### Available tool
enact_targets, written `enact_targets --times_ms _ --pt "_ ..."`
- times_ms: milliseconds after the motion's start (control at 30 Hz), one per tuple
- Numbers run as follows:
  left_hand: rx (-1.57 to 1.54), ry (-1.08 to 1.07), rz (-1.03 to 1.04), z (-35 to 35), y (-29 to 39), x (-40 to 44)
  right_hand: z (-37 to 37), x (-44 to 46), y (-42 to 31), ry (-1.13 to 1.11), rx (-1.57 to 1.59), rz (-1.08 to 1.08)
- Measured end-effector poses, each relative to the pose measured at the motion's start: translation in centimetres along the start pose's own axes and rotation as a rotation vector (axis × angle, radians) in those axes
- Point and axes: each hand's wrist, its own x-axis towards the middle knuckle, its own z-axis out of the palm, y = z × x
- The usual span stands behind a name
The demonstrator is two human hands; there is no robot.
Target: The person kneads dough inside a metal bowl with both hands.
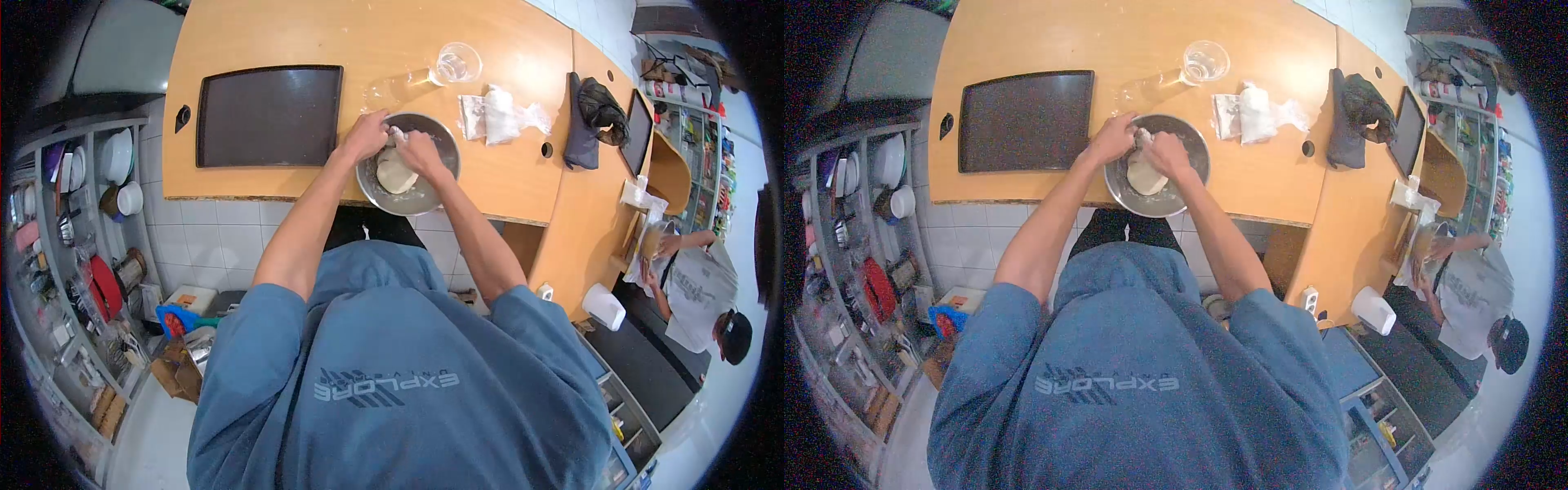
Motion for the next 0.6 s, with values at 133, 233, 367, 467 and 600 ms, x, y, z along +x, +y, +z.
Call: enact_targets --times_ms 133,233,367,467,600 --pt "-0.123 -0.045 0.007 0.3 -0.7 0.1 -1.6 -0.2 -0.7 -0.028 -0.129 -0.056" --pt "-0.091 -0.053 -0.030 -0.1 0.0 -0.2 -1.5 -0.1 -0.9 -0.104 -0.210 -0.085" --pt "-0.057 -0.031 -0.009 -0.1 0.1 -0.5 0.2 -0.7 -1.1 -0.167 -0.184 -0.156" --pt "-0.063 -0.046 -0.014 -0.2 0.6 -0.8 2.0 -2.8 -1.2 -0.056 -0.166 -0.304" --pt "-0.070 -0.095 -0.010 0.1 0.0 -0.8 2.4 -5.6 -2.3 -0.041 -0.307 -0.355"
